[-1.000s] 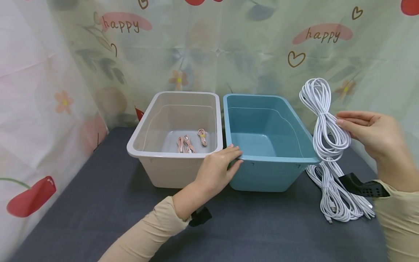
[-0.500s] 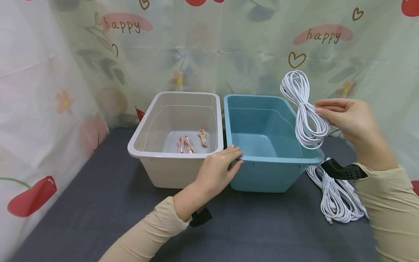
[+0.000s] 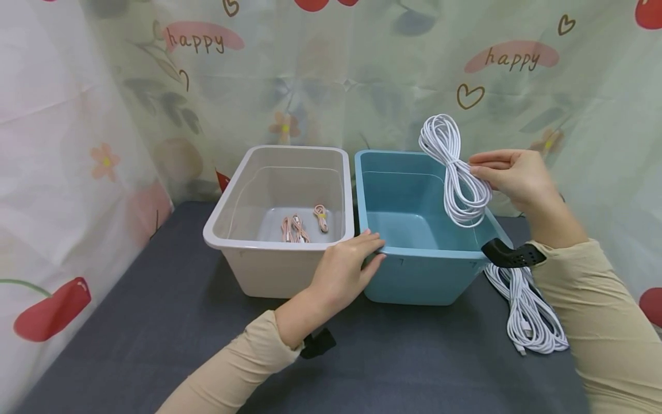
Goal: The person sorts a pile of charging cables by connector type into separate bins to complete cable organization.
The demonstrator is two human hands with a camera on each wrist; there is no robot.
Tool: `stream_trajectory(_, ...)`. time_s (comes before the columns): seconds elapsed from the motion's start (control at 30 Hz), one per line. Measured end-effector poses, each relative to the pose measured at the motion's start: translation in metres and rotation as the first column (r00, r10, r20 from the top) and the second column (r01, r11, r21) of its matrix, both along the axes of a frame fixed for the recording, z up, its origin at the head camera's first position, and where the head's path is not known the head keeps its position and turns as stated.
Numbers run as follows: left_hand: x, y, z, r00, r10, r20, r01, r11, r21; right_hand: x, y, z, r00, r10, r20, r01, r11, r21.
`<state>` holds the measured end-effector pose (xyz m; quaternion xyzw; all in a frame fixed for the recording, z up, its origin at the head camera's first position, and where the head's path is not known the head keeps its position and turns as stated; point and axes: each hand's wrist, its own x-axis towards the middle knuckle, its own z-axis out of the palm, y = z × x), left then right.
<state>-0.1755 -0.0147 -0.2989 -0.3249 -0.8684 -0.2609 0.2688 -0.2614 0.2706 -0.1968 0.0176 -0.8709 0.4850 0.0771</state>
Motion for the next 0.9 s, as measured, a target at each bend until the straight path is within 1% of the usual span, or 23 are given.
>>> stream_trajectory(0.1,0.000,0.000,0.000,1.000,0.000,-0.003,0.000,1.000,0.003,-0.005,-0.004,-0.003,1.000,-0.004,0.004,0.004,1.000,0.024)
stream_trajectory(0.23,-0.001,0.000,0.000,1.000,-0.002,-0.010,0.003,1.000,0.008,-0.012,-0.009,-0.006,1.000,-0.005,0.015,0.005,1.000,0.030)
stream_trajectory(0.47,-0.001,0.000,-0.001,1.000,-0.001,-0.024,0.001,1.000,0.009,-0.025,-0.016,-0.010,0.998,-0.032,0.057,0.028,0.997,0.066)
stream_trajectory(0.73,-0.002,0.000,-0.002,1.000,-0.006,-0.008,0.006,1.000,0.010,-0.041,-0.022,-0.015,0.996,-0.049,0.073,0.043,0.996,0.076)
stream_trajectory(0.9,-0.001,0.000,-0.001,1.000,-0.002,-0.002,0.002,1.000,0.009,-0.047,-0.026,-0.018,0.993,-0.071,0.090,0.064,0.995,0.082)
